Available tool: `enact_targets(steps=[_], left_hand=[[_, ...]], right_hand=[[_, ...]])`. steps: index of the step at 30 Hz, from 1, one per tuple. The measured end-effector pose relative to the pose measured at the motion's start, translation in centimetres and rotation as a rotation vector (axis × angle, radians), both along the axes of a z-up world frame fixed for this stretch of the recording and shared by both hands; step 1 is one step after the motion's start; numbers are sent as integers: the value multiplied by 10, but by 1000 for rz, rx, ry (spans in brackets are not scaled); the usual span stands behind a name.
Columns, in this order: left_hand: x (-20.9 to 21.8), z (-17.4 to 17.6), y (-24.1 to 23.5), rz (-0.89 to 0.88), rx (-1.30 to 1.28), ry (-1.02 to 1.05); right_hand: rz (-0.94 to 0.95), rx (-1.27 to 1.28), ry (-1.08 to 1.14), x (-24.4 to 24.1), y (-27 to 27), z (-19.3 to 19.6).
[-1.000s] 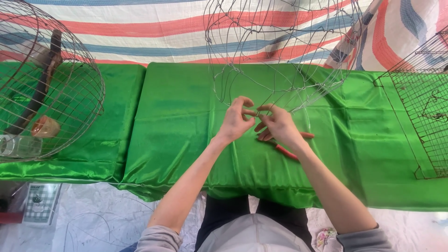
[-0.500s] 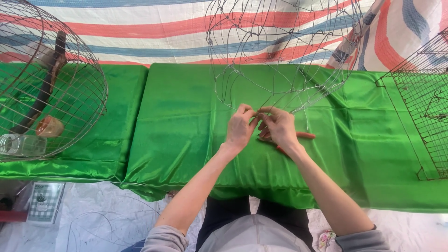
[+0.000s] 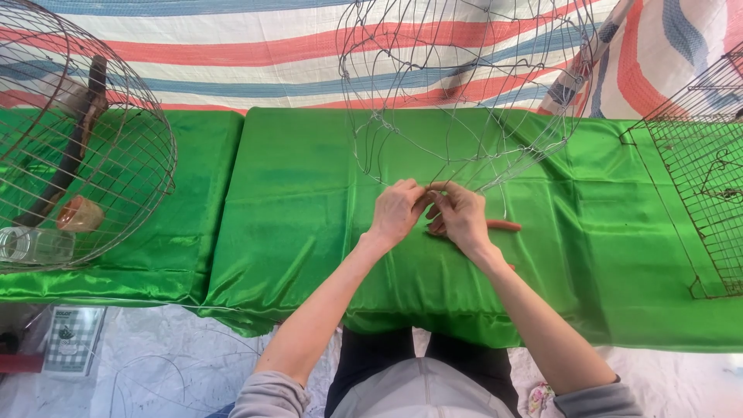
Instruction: Attaching and securing thin wires to a larger wire frame using pliers.
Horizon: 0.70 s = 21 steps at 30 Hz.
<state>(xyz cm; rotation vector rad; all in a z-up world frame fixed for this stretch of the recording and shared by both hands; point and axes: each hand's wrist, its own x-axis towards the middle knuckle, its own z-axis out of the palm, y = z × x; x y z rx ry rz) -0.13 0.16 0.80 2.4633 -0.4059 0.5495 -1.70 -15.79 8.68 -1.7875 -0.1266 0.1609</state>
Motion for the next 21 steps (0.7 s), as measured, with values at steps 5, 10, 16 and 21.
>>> enact_targets(steps=[5, 10, 16, 21], left_hand=[[1, 0, -2, 30, 16, -29], [-1, 3, 0, 28, 43, -33], [-2, 3, 2, 16, 35, -45], [-1, 2, 0, 1, 16, -33]], right_hand=[[-24, 7, -52, 2, 1, -3], [-40, -13, -63, 3, 0, -12], [-51, 0, -117, 7, -1, -26], [-74, 3, -136, 5, 0, -27]])
